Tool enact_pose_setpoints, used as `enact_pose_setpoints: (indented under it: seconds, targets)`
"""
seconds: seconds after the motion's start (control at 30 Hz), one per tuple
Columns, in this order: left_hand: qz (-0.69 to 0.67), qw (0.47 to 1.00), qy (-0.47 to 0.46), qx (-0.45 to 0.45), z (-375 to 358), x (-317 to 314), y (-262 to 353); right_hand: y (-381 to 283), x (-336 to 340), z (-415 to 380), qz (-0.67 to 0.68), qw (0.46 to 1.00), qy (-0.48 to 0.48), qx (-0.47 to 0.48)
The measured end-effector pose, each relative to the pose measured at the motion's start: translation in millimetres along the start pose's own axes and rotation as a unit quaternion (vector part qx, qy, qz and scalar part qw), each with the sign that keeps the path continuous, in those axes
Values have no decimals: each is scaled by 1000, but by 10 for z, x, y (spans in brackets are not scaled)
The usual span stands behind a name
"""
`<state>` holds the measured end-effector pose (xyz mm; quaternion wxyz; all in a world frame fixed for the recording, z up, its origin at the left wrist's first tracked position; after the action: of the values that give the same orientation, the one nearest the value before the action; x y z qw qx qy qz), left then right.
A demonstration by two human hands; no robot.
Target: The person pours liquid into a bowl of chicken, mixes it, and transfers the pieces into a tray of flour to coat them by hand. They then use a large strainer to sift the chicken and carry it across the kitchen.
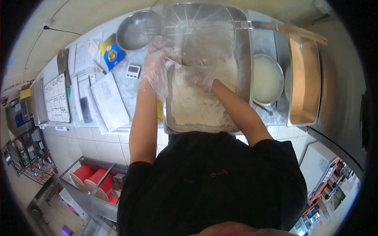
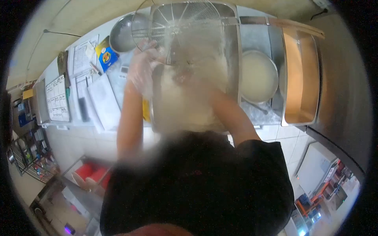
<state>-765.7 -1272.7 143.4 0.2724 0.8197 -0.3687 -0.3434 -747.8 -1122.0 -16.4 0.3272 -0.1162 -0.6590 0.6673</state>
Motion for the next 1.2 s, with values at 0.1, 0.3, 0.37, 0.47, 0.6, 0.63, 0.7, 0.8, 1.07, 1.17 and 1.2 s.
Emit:
enact_pose_setpoints:
  seconds: [0.1, 0.3, 0.37, 0.47, 0.6, 0.63, 0.7, 0.8, 1.07, 1.17, 1.2]
  targets:
    - [-52, 998, -15, -8, 108, 32, -53, -308, 10, -334, -5, 997, -63, -47]
    - [5, 998, -47, -32, -30, -39, 20, -1022, 131, -830, -69, 909, -334, -240]
    - [-12, 998, -55, -32, -19, -15, -14, -920, 54, -889, -207, 906, -322, -183]
    - [4, 998, -57, -22, 44, -20, -30, -823, -123, -873, -412, 860, -285, -92]
    - [15, 998, -54, -24, 36, 6, -9, -821, -99, -769, -467, 829, -268, -153]
    - [8, 998, -52, -22, 5, -14, -7, -695, -20, -830, -386, 834, -275, -283]
    - [3, 999, -37, -15, -81, -28, -25, -589, 105, -903, -387, 846, -262, -255]
    - [-14, 1000, -7, -20, -16, -2, -60, -1091, 351, -770, -350, 916, -140, -139]
    - [51, 992, 62, -102, -228, -32, -188, -1911, 899, -876, -180, 945, -127, -242]
    - [-11, 985, 71, -156, -359, -30, -175, -1428, 1033, -1078, -224, 968, 56, -101]
    - [-4, 986, 61, -152, -387, -49, -181, -1417, 1036, -1116, -191, 974, 83, -92]
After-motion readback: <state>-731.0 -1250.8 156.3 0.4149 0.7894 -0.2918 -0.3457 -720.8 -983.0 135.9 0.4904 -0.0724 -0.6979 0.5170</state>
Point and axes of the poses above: each hand's wrist, its own z-axis towards the middle knuckle, its own x-axis out of the back of the hand, y = z × x, the point moved 10 cm from there along z, towards the middle knuckle, and after that the axes turned 11 degrees about x, right-handed, at the moved point
